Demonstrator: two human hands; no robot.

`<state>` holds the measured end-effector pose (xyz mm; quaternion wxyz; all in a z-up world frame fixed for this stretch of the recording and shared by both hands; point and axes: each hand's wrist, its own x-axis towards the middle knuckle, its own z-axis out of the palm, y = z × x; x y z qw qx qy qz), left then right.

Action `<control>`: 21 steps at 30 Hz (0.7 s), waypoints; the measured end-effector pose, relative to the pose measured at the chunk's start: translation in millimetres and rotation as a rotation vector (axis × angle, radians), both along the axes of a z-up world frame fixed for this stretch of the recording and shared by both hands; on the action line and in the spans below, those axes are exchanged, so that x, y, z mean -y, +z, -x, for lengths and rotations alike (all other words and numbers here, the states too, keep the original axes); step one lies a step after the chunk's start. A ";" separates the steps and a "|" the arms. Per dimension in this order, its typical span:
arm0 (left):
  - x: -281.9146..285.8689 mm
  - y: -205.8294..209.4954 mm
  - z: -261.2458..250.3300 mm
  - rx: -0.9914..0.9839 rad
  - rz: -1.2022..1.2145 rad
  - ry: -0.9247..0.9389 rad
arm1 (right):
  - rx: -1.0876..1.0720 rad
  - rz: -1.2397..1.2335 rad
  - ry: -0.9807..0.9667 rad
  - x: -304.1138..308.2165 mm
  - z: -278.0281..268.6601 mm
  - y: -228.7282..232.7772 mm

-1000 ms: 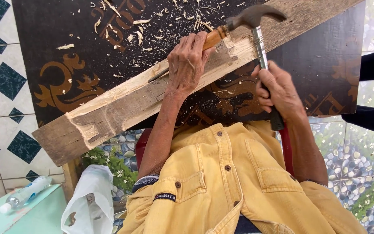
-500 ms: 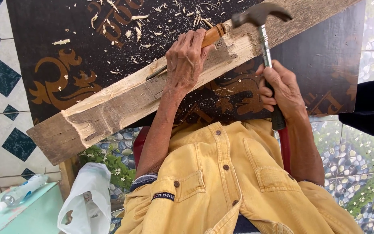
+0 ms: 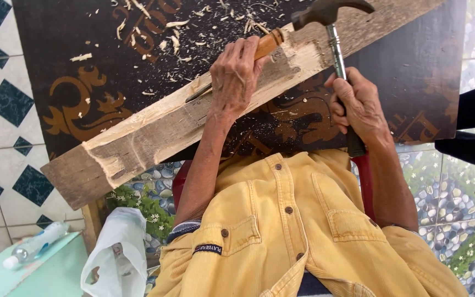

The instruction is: Using a hammer and chisel to carve a groove or shape into a piece of wood on a workbench.

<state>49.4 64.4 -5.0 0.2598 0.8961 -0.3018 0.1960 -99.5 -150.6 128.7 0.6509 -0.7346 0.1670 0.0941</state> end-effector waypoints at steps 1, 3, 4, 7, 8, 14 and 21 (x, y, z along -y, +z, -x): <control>1.5 0.7 0.6 -0.004 0.010 -0.009 | -0.005 0.019 -0.016 -1.2 -1.0 5.0; 3.1 -4.6 0.1 0.000 0.017 -0.004 | -0.026 0.064 -0.013 1.1 -4.0 5.0; 3.3 -6.5 -0.9 0.009 0.017 0.001 | -0.042 0.103 -0.009 1.8 -5.8 5.0; 3.1 -7.2 -1.1 0.002 0.024 -0.003 | -0.041 0.191 -0.010 3.3 -7.7 -0.2; 3.7 -10.6 -2.6 0.004 0.024 -0.004 | -0.040 0.192 -0.011 2.4 -7.2 -0.1; 3.6 -14.5 -1.9 0.017 0.033 -0.002 | 0.007 0.178 0.027 3.0 -4.3 -4.1; 3.7 -10.4 -0.8 0.009 0.019 -0.002 | -0.021 0.193 0.003 10.8 -2.8 -3.1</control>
